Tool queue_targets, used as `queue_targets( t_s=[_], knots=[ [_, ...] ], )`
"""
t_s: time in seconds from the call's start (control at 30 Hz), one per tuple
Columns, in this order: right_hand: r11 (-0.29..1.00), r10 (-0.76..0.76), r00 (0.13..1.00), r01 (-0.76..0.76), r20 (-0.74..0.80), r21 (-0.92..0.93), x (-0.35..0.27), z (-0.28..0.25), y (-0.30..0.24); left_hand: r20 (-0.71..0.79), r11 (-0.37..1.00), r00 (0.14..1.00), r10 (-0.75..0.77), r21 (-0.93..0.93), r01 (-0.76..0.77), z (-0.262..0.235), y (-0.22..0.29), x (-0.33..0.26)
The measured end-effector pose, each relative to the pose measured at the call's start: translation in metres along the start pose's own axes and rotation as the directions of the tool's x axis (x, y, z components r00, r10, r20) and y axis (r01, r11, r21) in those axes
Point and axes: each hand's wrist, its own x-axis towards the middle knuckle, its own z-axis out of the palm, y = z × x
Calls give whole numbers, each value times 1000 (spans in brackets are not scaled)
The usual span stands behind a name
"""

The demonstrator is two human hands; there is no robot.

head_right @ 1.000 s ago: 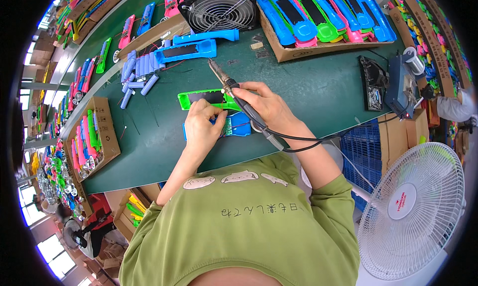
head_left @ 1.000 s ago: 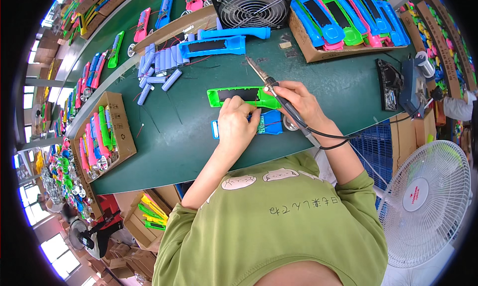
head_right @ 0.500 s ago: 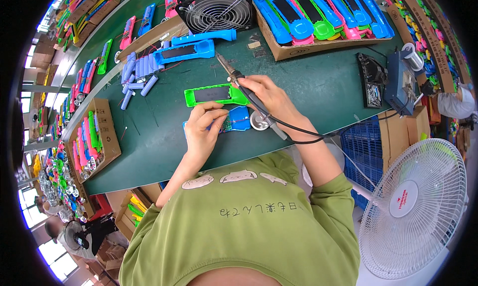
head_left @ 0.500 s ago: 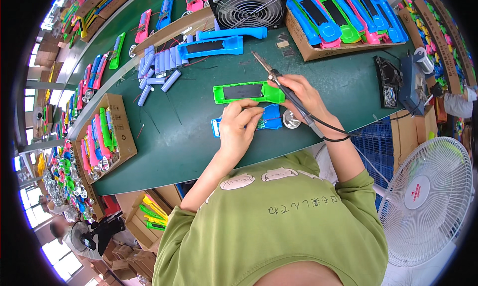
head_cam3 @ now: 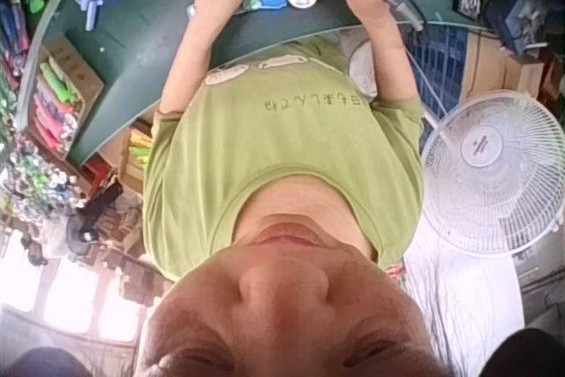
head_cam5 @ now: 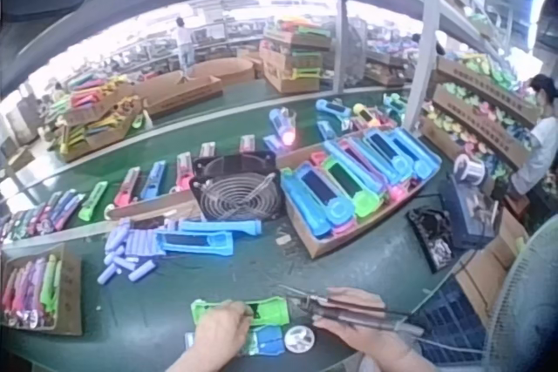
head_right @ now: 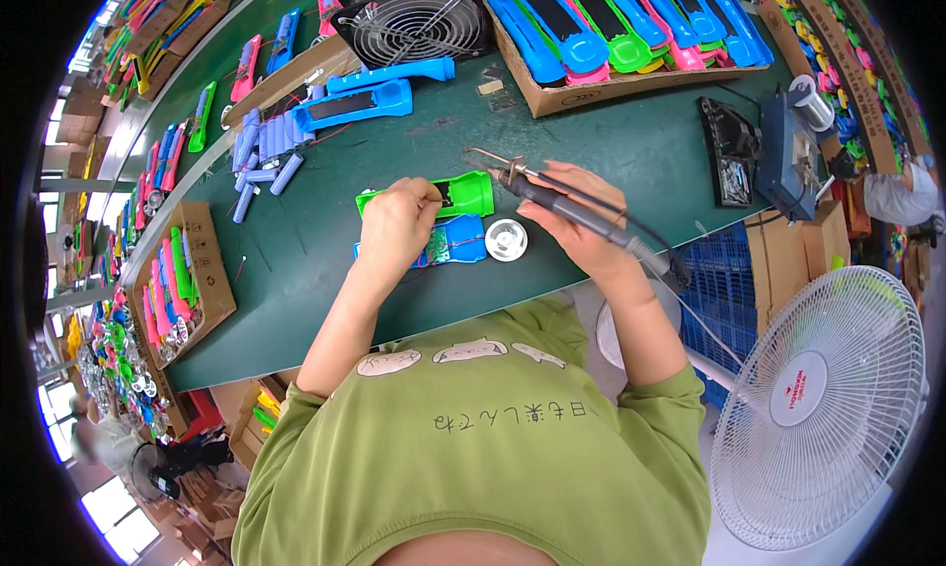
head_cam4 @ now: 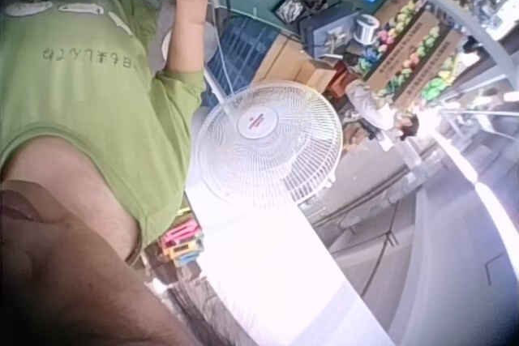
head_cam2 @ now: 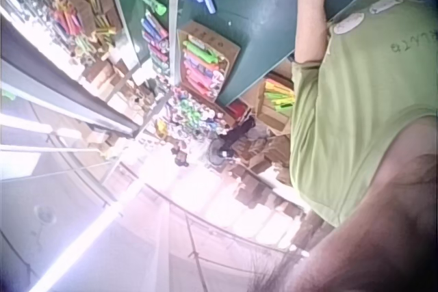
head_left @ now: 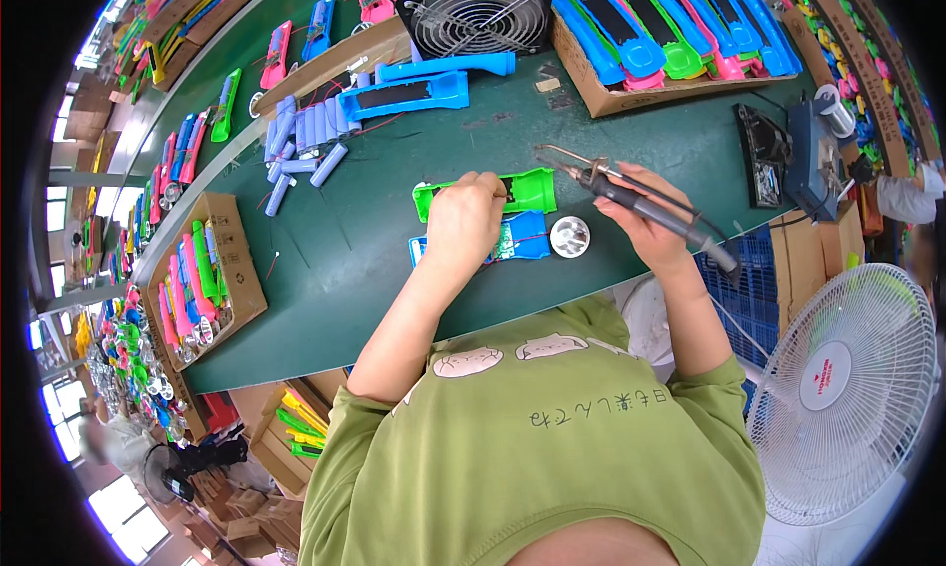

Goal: The person assembles or repairs small electronic toy components by hand, using a soldering iron to connect wires to a circuit board within a toy housing.

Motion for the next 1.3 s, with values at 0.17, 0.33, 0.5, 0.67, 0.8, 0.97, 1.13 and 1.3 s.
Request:
queue_targets(
  t_s=[0.17, 0.33, 0.5, 0.67, 0.8, 0.97, 1.13, 1.3],
  knots=[
    [692, 590, 807, -528, 37, 492, -19, 2, 7, 40, 991, 999, -4, 135, -1, 2, 4, 5],
    [457, 730, 671, -621, 131, 637, -20, 15, 11, 62, 990, 998, -26, 143, 17, 0, 4, 8],
    [473, 718, 680, -632, 147, 614, -21, 26, 16, 66, 990, 998, -24, 138, 15, 0, 4, 9],
    [480, 707, 694, -615, 140, 626, -23, 30, 18, 82, 990, 996, -23, 141, 12, -1, 4, 11],
    [490, 703, 699, -611, 132, 622, -24, 32, 18, 80, 990, 997, -19, 140, 8, -1, 5, 11],
    [471, 722, 680, -616, 125, 631, -23, 31, 16, 96, 987, 995, -10, 160, -6, 0, 6, 12],
    [520, 706, 707, -558, 43, 647, -25, 25, 5, 92, 983, 996, -17, 183, 0, 0, 6, 12],
    [644, 619, 781, -439, -89, 627, -31, 26, -18, 95, 976, 995, -17, 218, -4, 1, 6, 14]
  ],
)
